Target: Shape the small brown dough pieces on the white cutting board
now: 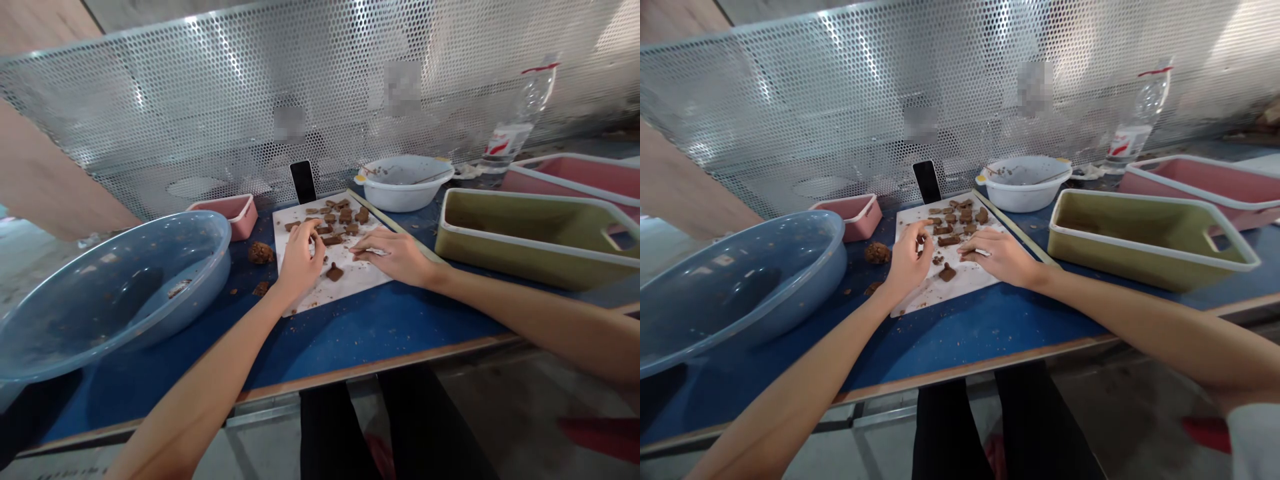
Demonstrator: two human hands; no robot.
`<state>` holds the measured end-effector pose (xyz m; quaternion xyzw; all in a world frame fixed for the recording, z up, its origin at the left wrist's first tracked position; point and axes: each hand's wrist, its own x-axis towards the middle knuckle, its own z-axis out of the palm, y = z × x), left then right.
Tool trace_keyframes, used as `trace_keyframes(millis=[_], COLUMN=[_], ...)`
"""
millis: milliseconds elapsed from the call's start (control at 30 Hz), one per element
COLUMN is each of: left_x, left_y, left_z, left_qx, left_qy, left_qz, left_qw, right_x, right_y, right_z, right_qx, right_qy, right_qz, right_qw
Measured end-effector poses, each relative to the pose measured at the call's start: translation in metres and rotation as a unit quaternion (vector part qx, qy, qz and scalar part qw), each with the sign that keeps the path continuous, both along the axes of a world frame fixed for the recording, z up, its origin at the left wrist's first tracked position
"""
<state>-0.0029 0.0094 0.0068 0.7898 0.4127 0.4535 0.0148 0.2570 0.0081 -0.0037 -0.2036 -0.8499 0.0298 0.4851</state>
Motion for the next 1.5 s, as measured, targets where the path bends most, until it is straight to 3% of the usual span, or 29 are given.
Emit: trace_keyframes(millis=[100, 533, 900, 1100, 1267, 1500], left_x=[0.000, 0.000, 0.000, 0.000, 0.000, -0.001], left_y=[-0.001, 0.001, 0.000, 0.000, -0.001, 0.001], left_z=[0.001, -0.003, -0.002, -0.002, -0.001, -0.004], left_qx=[-0.005, -0.003, -0.010, 0.003, 0.003, 0.011], left_qy=[0.000, 0.008, 0.013, 0.019, 0.027, 0.022], left_qz=[-0.001, 0.000, -0.002, 0.002, 0.005, 0.001], left_qw=[1.000, 1.000, 1.000, 1.000, 1.000, 1.000], right_x=[0.000, 0.002, 0.000, -0.004, -0.004, 0.002], right_y=[0.002, 0.001, -0.007, -0.010, -0.007, -0.001], right_z=[-0.002, 0.001, 0.003, 0.006, 0.008, 0.002], right_qx=[0.000, -0.114, -0.014, -0.008, 0.015, -0.016], right_qy=[-0.005, -0.071, 0.026, 0.076, 0.057, -0.014], right_qz=[0.005, -0.036, 0.011, 0.040, 0.035, -0.004], right_qw=[1.000, 0.990, 0.999, 0.996, 0.998, 1.000])
